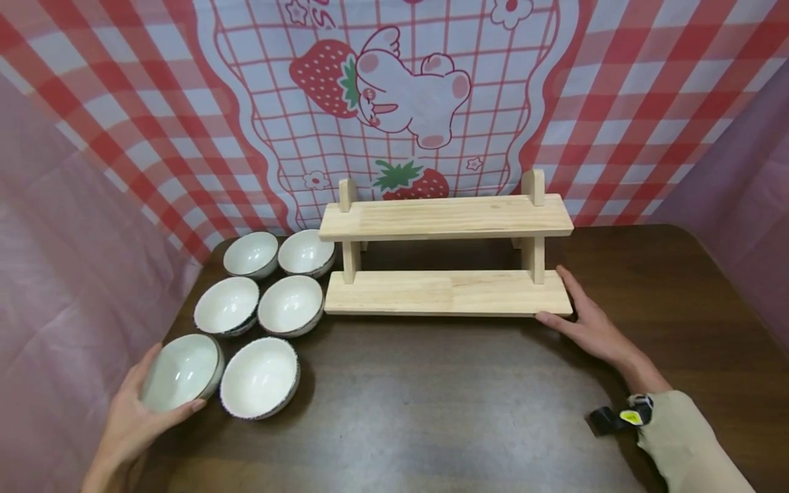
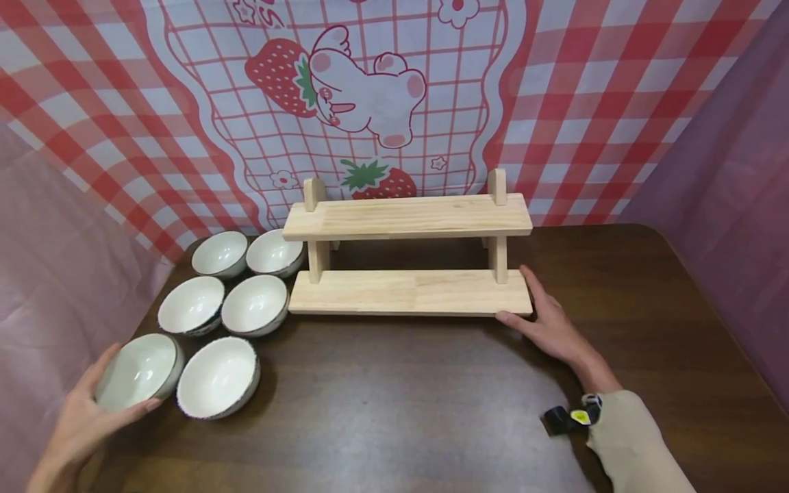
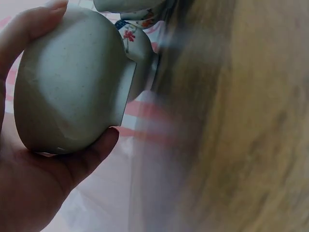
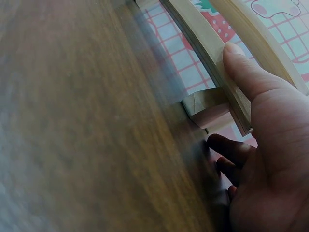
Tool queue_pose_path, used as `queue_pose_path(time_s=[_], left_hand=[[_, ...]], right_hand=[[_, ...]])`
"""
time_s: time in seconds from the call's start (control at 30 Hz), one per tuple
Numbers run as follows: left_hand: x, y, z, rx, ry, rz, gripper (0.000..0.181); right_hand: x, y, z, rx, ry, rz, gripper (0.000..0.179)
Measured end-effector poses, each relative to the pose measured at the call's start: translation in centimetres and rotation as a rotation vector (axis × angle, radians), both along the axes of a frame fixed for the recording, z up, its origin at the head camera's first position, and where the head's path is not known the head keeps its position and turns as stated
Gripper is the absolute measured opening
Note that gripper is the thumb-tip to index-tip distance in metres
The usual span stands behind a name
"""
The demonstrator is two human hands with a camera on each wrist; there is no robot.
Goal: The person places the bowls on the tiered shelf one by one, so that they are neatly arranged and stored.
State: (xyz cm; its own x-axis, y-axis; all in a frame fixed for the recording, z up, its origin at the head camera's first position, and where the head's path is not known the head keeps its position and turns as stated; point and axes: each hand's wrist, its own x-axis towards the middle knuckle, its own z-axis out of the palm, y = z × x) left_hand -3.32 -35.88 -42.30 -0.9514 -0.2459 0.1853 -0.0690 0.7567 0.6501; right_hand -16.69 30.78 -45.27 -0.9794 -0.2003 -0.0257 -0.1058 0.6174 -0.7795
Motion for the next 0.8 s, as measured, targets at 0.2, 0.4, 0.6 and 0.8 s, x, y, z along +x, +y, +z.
queue_pose_path(time_s=[0.2, 0.4, 0.6, 0.8], left_hand=[[0.0, 0.2, 0.8, -0.005, -0.011, -0.007, 0.115], [-0.1, 0.5, 1.7, -0.013, -0.002, -0.014, 0.114], [-0.3, 1.1, 2.6, -0.017, -0.015, -0.021, 0.114], [-0.7, 2.0, 3.5, 0.013, -0.049, -0.015, 0.115]], right_hand=[[-0.1, 0.1, -0.1, 0.006, -0.015, -0.004, 0.103], [0.0, 0.1, -0.1, 0.004, -0.015, -0.006, 0.103], [0.0, 0.0, 0.1, -0.002, -0.018, -0.004, 0.103], [0.0, 0.0, 0.1, -0.003, -0.015, -0.005, 0.103]])
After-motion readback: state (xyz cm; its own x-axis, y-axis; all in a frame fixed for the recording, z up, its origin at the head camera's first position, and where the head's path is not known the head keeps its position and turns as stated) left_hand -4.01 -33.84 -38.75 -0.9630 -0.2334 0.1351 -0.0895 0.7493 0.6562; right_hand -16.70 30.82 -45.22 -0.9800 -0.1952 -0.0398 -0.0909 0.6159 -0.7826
